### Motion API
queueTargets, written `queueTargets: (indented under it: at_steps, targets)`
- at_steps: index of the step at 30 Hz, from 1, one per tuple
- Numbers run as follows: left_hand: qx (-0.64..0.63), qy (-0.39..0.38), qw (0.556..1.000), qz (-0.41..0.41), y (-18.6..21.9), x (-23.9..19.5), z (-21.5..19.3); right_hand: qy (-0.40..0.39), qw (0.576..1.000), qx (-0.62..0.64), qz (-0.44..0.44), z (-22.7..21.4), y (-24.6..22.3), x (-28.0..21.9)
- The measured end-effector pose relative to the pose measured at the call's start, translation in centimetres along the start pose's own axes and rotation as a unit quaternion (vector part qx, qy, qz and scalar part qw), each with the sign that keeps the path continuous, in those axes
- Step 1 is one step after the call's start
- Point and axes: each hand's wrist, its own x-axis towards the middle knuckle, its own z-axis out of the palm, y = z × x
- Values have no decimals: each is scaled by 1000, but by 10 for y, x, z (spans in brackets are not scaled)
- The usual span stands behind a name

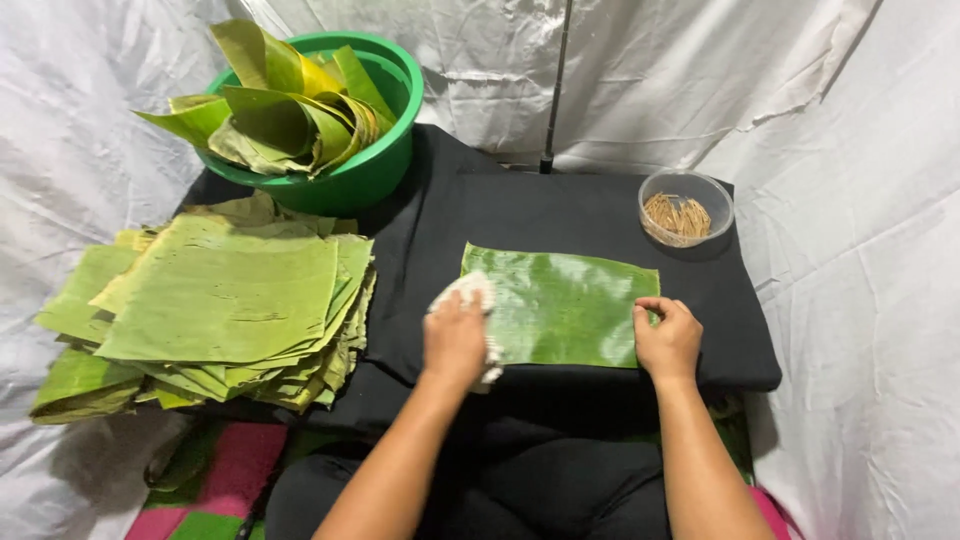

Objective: Cleaning banana leaves with a cloth and folding them into cone shapes.

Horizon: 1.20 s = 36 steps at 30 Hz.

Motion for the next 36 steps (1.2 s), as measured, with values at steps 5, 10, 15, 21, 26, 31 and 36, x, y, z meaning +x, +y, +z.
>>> queueTargets:
  at_steps: [5,10,15,21,26,31,36]
  targets:
    - [-47,-64,993,-91,-17,5,-42,1,1000,9,17,3,0,1]
    - [-157,63,984,54,92,21,-45,-3,1000,0,29,0,-5,0]
    - [-150,-69,983,86,172,25,39,2,999,-14,31,2,-2,0]
    - [-160,-11,983,86,142,20,28,19,999,-29,-13,4,-2,6]
    - [-110,-43,993,22,59,5,6,-6,1000,-5,28,1,-1,-4]
    - [-61,-77,993,-59,-11,1,-11,5,999,11,32,-1,-10,-4]
    - [-97,-56,989,-100,-4,25,-30,6,999,22,44,1,-8,-3]
